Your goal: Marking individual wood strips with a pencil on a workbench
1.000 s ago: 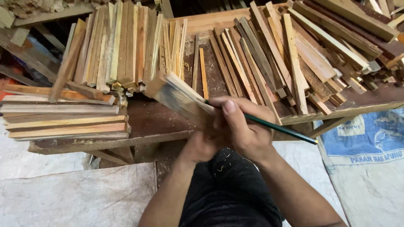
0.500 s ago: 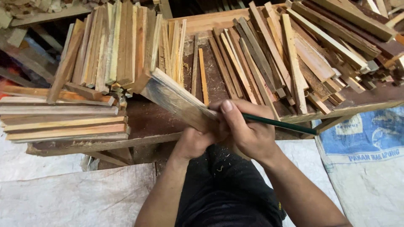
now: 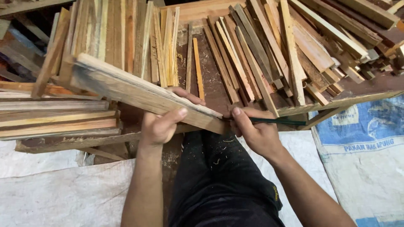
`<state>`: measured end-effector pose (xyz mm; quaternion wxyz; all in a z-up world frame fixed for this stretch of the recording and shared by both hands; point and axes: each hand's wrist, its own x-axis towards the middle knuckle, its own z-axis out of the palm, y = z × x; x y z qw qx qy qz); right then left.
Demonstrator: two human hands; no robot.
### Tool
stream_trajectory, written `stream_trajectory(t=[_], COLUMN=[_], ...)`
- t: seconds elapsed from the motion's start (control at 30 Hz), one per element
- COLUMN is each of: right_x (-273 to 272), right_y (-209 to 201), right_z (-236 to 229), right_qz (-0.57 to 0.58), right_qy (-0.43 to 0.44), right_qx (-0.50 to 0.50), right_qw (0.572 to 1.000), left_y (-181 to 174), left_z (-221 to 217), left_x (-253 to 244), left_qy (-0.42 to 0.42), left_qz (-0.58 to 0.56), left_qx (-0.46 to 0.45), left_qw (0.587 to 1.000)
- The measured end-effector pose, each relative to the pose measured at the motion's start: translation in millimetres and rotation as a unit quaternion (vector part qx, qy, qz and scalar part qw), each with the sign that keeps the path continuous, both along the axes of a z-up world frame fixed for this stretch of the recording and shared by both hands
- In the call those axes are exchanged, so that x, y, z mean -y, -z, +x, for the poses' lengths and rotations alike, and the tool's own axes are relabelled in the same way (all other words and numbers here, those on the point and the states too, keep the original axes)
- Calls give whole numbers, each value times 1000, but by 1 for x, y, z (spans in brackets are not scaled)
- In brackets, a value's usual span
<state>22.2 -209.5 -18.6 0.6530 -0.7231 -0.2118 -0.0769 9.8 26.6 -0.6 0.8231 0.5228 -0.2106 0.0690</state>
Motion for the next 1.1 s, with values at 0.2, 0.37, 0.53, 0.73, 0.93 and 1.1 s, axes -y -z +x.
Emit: stream_trajectory(t=[0.2,0.37,0.53,0.73,0.93,1.1], right_x=[-10,3,9,-17,-20,-9], right_y=[-22,8,-15,10,18,32], right_z=[-9,-1,-5,3,1,6], right_qz=[31,31,-10,-118,-121,-124], right_qy=[8,10,92,-26,35,8], right_qx=[12,-9,88,303,291,284], right_qw=[999,999,992,945,948,951], left_y=[-6,-11,-15,2,8,-14], left_z=[-3,-2,-3,5,1,-6], left_x=[17,-7,-8,10,17,15], left_qy=[5,-18,-31,-14,-8,-45], left_qz=[-20,-1,-11,-30,-10,10], left_qx=[1,19,-4,-20,-27,-5], left_qw=[1000,1000,999,999,1000,999])
